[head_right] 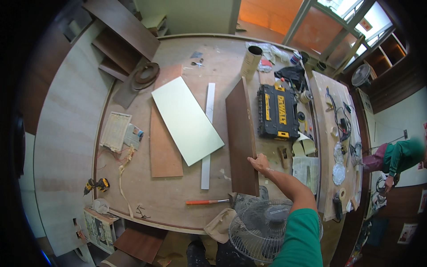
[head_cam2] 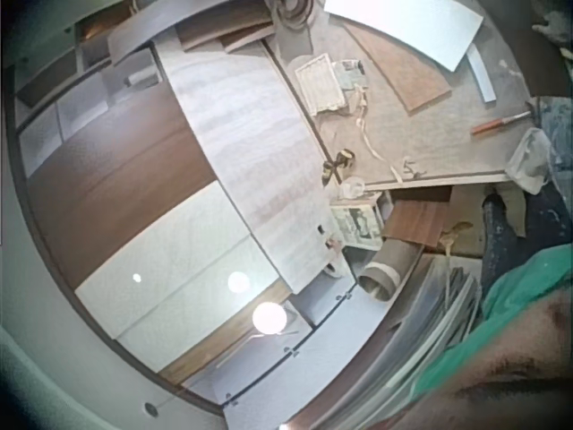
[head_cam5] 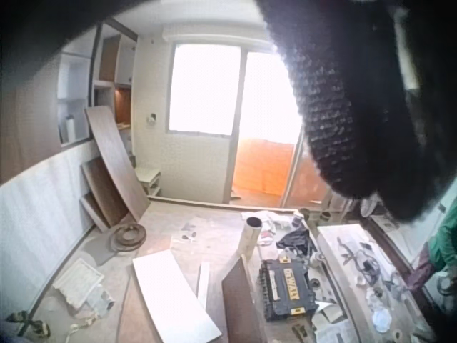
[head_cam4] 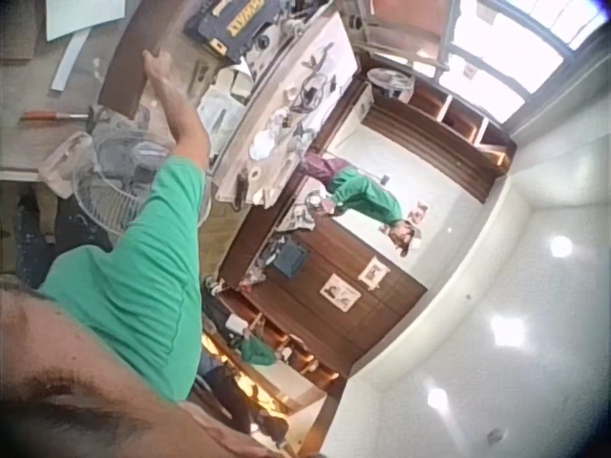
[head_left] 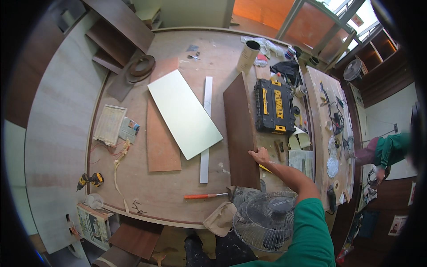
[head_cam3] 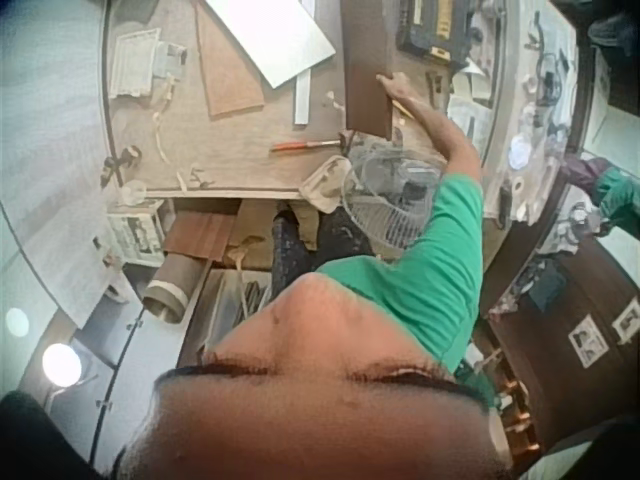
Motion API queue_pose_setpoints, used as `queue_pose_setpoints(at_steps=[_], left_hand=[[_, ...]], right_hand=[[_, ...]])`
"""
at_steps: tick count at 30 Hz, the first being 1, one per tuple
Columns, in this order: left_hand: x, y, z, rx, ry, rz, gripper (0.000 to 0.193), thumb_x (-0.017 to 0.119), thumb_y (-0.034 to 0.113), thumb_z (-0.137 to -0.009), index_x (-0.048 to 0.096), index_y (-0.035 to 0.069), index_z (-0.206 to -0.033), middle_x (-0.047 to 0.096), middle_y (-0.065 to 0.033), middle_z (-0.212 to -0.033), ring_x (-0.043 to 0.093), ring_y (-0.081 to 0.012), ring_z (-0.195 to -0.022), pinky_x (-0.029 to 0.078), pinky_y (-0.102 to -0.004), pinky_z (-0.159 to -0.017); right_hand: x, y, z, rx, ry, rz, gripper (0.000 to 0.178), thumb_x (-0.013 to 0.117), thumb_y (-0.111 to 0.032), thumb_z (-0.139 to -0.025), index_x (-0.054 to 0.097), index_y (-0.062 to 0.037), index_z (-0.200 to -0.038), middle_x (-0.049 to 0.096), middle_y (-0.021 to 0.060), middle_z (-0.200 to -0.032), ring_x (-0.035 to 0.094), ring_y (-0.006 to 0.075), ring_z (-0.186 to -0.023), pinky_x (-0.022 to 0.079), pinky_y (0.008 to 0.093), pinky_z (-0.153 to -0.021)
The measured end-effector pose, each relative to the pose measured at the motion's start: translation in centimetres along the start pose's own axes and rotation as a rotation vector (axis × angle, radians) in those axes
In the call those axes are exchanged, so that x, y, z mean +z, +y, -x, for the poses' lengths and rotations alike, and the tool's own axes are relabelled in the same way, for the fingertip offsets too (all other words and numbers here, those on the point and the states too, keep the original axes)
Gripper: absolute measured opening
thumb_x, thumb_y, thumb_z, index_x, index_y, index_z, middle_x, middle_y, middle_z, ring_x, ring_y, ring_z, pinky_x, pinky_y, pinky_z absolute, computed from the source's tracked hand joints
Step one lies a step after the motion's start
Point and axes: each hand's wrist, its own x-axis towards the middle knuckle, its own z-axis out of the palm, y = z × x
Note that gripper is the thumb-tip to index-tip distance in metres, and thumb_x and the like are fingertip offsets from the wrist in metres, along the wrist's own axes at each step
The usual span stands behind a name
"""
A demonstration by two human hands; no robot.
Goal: The person kneels on the floor and uses a hammer to tap a wooden strip onto a larger wooden board. They then use scissors to trim the excess strip from the board's edge.
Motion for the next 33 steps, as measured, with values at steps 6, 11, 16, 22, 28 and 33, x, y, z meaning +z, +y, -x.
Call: queue_pose_setpoints(at_steps=[6, 11, 16, 22, 28, 33], left_hand=[[-1.8, -4.5, 1.6, 0.017, 0.015, 0.078, 0.029, 0.066, 0.031, -0.101, 0.068, 0.003, -0.107, 0.068, -0.0115, -0.086, 0.067, -0.0247, -0.081, 0.054, -0.0419, -0.070], [-4.6, -13.5, 2.8, 0.011, 0.063, 0.129, 0.029, 0.066, 0.031, -0.100, 0.068, 0.003, -0.106, 0.069, -0.0112, -0.087, 0.068, -0.0247, -0.082, 0.054, -0.0416, -0.071], [-6.7, -21.4, 0.4, 0.195, 0.121, -0.028, 0.029, 0.065, 0.030, -0.100, 0.068, 0.002, -0.106, 0.070, -0.0109, -0.089, 0.069, -0.0247, -0.084, 0.054, -0.0413, -0.071], [-11.4, -14.0, -8.2, 0.303, 0.165, 0.345, 0.033, 0.066, 0.024, -0.097, 0.069, -0.005, -0.111, 0.074, -0.0168, -0.103, 0.070, -0.0269, -0.095, 0.053, -0.0404, -0.084], [-22.7, 11.0, -1.2, 1.014, 0.465, 0.079, 0.076, 0.080, 0.018, -0.084, 0.046, -0.001, -0.149, 0.048, -0.0263, -0.149, 0.045, -0.0437, -0.139, 0.038, -0.0477, -0.116], [-32.3, 27.6, 4.7, 1.514, 0.722, -0.357, 0.089, 0.085, 0.025, -0.077, 0.042, 0.003, -0.152, 0.042, -0.0229, -0.154, 0.037, -0.0442, -0.145, 0.034, -0.0536, -0.118]], right_hand=[[-6.6, -10.9, -0.2, -0.154, 0.268, 0.265, 0.057, 0.072, -0.049, -0.083, 0.077, 0.0057, -0.097, 0.074, 0.0291, -0.099, 0.072, 0.0424, -0.100, 0.056, 0.0459, -0.092], [-12.4, -20.2, 5.0, -0.274, 0.206, 0.433, 0.056, 0.072, -0.046, -0.080, 0.075, 0.0094, -0.088, 0.074, 0.0274, -0.086, 0.075, 0.0397, -0.092, 0.057, 0.0451, -0.083], [-11.9, -30.7, 18.7, -0.357, 0.070, 0.635, 0.050, 0.075, -0.043, -0.082, 0.074, 0.0074, -0.086, 0.071, 0.0301, -0.085, 0.074, 0.0399, -0.089, 0.055, 0.0464, -0.083], [-7.9, -38.2, 23.1, -0.846, -0.044, 0.860, 0.043, 0.077, -0.039, -0.084, 0.070, 0.0024, -0.078, 0.066, 0.0234, -0.078, 0.067, 0.0426, -0.078, 0.053, 0.0496, -0.073], [6.9, -46.8, 26.6, -1.163, -0.356, 1.015, 0.035, 0.066, -0.034, -0.091, 0.073, -0.0005, -0.087, 0.068, 0.0168, -0.094, 0.069, 0.0377, -0.092, 0.056, 0.0483, -0.083], [17.6, -50.2, 29.7, -1.471, -0.528, 1.025, 0.029, 0.065, -0.031, -0.091, 0.073, -0.0036, -0.087, 0.065, 0.0123, -0.094, 0.068, 0.0323, -0.096, 0.058, 0.0449, -0.082]])
